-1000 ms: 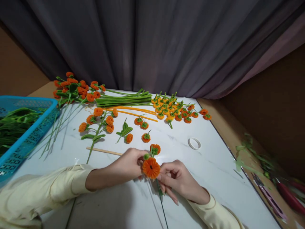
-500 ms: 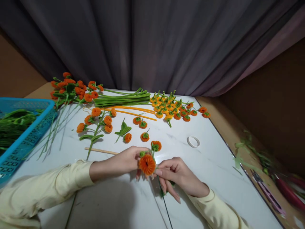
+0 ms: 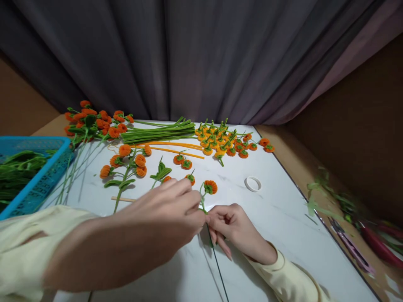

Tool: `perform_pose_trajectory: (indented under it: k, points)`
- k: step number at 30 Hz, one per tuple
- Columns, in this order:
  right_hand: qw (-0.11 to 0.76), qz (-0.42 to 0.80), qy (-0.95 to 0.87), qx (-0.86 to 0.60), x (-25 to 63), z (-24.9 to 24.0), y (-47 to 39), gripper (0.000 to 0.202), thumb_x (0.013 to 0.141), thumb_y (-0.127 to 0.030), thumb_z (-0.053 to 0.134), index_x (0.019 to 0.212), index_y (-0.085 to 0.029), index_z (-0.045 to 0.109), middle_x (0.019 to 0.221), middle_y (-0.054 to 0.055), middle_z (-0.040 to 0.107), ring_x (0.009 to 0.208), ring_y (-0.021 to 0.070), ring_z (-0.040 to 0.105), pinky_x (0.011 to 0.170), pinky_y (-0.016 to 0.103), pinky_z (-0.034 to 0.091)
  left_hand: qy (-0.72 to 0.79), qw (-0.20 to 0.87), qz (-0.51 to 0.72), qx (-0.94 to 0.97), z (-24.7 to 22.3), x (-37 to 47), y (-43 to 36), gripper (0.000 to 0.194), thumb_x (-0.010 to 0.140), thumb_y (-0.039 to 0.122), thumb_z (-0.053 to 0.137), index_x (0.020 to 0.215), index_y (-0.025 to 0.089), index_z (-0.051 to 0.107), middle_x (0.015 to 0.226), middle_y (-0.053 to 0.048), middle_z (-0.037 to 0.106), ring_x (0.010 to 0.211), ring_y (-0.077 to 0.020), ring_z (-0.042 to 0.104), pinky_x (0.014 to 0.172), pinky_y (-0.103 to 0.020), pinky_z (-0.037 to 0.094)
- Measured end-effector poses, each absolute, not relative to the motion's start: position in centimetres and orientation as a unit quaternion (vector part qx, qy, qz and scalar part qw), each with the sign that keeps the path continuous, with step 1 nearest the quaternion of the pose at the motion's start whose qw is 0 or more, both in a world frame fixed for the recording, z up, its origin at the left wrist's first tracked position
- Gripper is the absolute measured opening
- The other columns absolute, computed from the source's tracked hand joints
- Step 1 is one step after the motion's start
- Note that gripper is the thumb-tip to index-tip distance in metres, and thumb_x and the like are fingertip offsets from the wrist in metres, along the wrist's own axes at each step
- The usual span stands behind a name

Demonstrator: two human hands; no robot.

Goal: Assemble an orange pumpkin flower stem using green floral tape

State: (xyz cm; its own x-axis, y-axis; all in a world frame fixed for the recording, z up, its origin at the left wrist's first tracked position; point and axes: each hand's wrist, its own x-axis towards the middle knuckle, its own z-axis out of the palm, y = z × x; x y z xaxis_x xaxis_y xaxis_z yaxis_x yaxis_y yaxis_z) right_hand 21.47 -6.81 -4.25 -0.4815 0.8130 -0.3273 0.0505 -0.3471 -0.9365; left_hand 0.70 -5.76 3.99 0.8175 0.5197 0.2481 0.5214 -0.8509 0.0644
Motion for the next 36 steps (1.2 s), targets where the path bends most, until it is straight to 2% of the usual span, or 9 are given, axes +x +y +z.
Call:
perform_pose_trajectory:
  k: [2, 4, 11, 19, 26, 30, 33, 35, 36]
  points:
    - [0.281, 0.678, -0.510, -0.449, 21.4, -4.1, -7.0, 0.039, 0.079, -0.045, 0.061, 0.056, -0.015, 0.050, 0.035, -0.006, 0.048, 0.025, 0.0054, 0.042, 0.031, 0.016, 0.026, -0.253, 0.117, -0.110, -0.954, 2.0, 2.7, -5.6, 0.018, 0.083, 0.008, 0.046, 0.070, 0.017, 0.053, 0.070, -0.005, 0.051, 0.067, -0.0193, 0.044, 0.063, -0.032, 0.033]
    - [0.286, 0.655, -0.522, -0.464, 21.4, -4.0, -7.2, 0.038, 0.079, -0.042, 0.061, 0.054, -0.016, 0.050, 0.034, -0.006, 0.046, 0.025, 0.0059, 0.042, 0.031, 0.016, 0.027, -0.241, 0.165, -0.113, -0.950, 0.1, 4.0, -5.3, 0.020, 0.083, 0.006, 0.044, 0.068, 0.016, 0.051, 0.069, -0.005, 0.049, 0.069, -0.0202, 0.044, 0.068, -0.034, 0.032]
    - [0.282, 0.611, -0.558, -0.486, 21.7, -3.2, -7.4, 0.039, 0.082, -0.041, 0.058, 0.052, -0.018, 0.047, 0.031, -0.007, 0.041, 0.025, 0.0058, 0.040, 0.031, 0.017, 0.028, -0.215, 0.171, -0.140, -0.951, -1.5, 3.9, -4.7, 0.015, 0.080, 0.005, 0.046, 0.070, 0.014, 0.053, 0.070, -0.005, 0.049, 0.069, -0.0195, 0.042, 0.071, -0.035, 0.030]
    - [0.257, 0.591, -0.602, -0.472, 21.6, -3.5, -7.4, 0.037, 0.087, -0.041, 0.051, 0.057, -0.018, 0.048, 0.039, -0.006, 0.048, 0.030, 0.0065, 0.046, 0.035, 0.017, 0.033, -0.229, 0.089, -0.156, -0.957, -0.7, 2.7, -4.6, 0.011, 0.081, 0.007, 0.049, 0.080, 0.014, 0.057, 0.102, -0.011, 0.060, 0.098, -0.0256, 0.047, 0.080, -0.037, 0.030]
    - [0.224, 0.573, -0.630, -0.474, 21.5, -3.8, -7.7, 0.027, 0.088, -0.026, 0.045, 0.064, -0.017, 0.051, 0.038, -0.007, 0.047, 0.032, 0.0060, 0.046, 0.040, 0.016, 0.036, -0.215, -0.061, -0.097, -0.970, 0.2, 2.9, -3.8, 0.013, 0.089, 0.015, 0.047, 0.092, 0.017, 0.060, 0.086, -0.005, 0.064, 0.087, -0.0187, 0.051, 0.083, -0.035, 0.031]
    - [0.229, 0.579, -0.627, -0.468, 21.6, -3.8, -7.7, 0.027, 0.088, -0.025, 0.044, 0.063, -0.018, 0.049, 0.040, -0.007, 0.049, 0.032, 0.0059, 0.047, 0.040, 0.016, 0.036, -0.230, -0.142, -0.113, -0.956, 2.9, 2.1, -3.4, 0.014, 0.089, 0.027, 0.051, 0.093, 0.019, 0.062, 0.086, -0.003, 0.065, 0.087, -0.0171, 0.053, 0.082, -0.029, 0.034]
    - [0.229, 0.607, -0.608, -0.458, 21.5, -3.7, -7.7, 0.032, 0.088, -0.029, 0.047, 0.058, -0.018, 0.047, 0.040, -0.006, 0.047, 0.031, 0.0056, 0.046, 0.036, 0.016, 0.034, -0.349, -0.189, -0.205, -0.895, 5.3, 0.3, -2.2, 0.021, 0.088, 0.033, 0.049, 0.092, 0.019, 0.064, 0.088, 0.000, 0.067, 0.083, -0.0141, 0.056, 0.075, -0.022, 0.037]
    - [0.233, 0.629, -0.593, -0.446, 21.6, -3.6, -7.6, 0.034, 0.087, -0.031, 0.049, 0.056, -0.018, 0.046, 0.039, -0.007, 0.045, 0.030, 0.0050, 0.044, 0.034, 0.015, 0.031, -0.477, -0.257, -0.178, -0.822, 5.8, -1.1, -1.0, 0.025, 0.084, 0.036, 0.051, 0.090, 0.016, 0.066, 0.088, 0.001, 0.068, 0.079, -0.0132, 0.058, 0.066, -0.017, 0.038]
    - [0.237, 0.640, -0.585, -0.439, 21.6, -3.5, -7.6, 0.034, 0.086, -0.031, 0.050, 0.056, -0.017, 0.046, 0.040, -0.006, 0.046, 0.029, 0.0047, 0.043, 0.033, 0.015, 0.031, -0.488, -0.335, -0.115, -0.797, 5.6, -1.6, -0.5, 0.026, 0.082, 0.037, 0.053, 0.086, 0.015, 0.067, 0.083, 0.002, 0.068, 0.075, -0.0120, 0.058, 0.062, -0.015, 0.038]
